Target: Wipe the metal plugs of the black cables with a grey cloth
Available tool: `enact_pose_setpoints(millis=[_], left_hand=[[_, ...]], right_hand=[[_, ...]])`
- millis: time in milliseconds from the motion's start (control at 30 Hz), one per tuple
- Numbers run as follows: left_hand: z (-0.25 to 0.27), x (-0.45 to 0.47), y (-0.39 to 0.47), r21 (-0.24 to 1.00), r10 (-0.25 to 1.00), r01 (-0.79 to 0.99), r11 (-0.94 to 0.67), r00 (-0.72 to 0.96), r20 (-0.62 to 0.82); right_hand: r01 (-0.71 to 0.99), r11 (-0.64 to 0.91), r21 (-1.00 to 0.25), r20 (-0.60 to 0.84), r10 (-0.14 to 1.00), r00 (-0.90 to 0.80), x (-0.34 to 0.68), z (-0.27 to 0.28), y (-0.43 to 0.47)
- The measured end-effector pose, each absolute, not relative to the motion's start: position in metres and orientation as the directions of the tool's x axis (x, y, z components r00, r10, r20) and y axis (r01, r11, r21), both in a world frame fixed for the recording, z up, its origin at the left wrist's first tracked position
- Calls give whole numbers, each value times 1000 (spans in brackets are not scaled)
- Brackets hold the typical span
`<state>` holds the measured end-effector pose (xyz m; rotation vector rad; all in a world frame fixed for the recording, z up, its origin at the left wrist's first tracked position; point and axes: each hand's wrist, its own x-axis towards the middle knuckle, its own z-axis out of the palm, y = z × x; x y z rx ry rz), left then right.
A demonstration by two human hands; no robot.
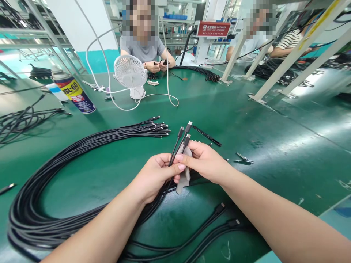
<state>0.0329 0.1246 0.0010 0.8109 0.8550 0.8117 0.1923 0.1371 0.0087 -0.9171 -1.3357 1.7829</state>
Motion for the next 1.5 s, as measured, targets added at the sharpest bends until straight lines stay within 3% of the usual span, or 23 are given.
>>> enact_pose_setpoints(millis=[533,700,833,933,1067,1333,1500], left_hand=[[1,33,124,848,852,-294,441,434,-292],[3,34,123,872,889,-287,397,358,-286],[3,32,122,984,953,-17,175,252,-165],[3,28,121,981,973,196,-5,228,-41],[3,26,122,958,966,278,-72,258,-3],[0,27,126,981,955,-94,172,261,-142],[-6,26,128,955,931,-160,249,313,-190]], right_hand=[[-110,-165,-980,-102,897,-430,191,10,137],[-107,-142,-984,-93,926,-366,191,13,138],[-53,-113,-992,-95,960,-265,194,11,139],[-60,-108,-992,-90,964,-249,195,11,139],[-76,-107,-991,-85,965,-248,194,12,140],[-23,-108,-994,-97,951,-292,195,11,139],[-3,-120,-993,-112,936,-333,193,11,140]])
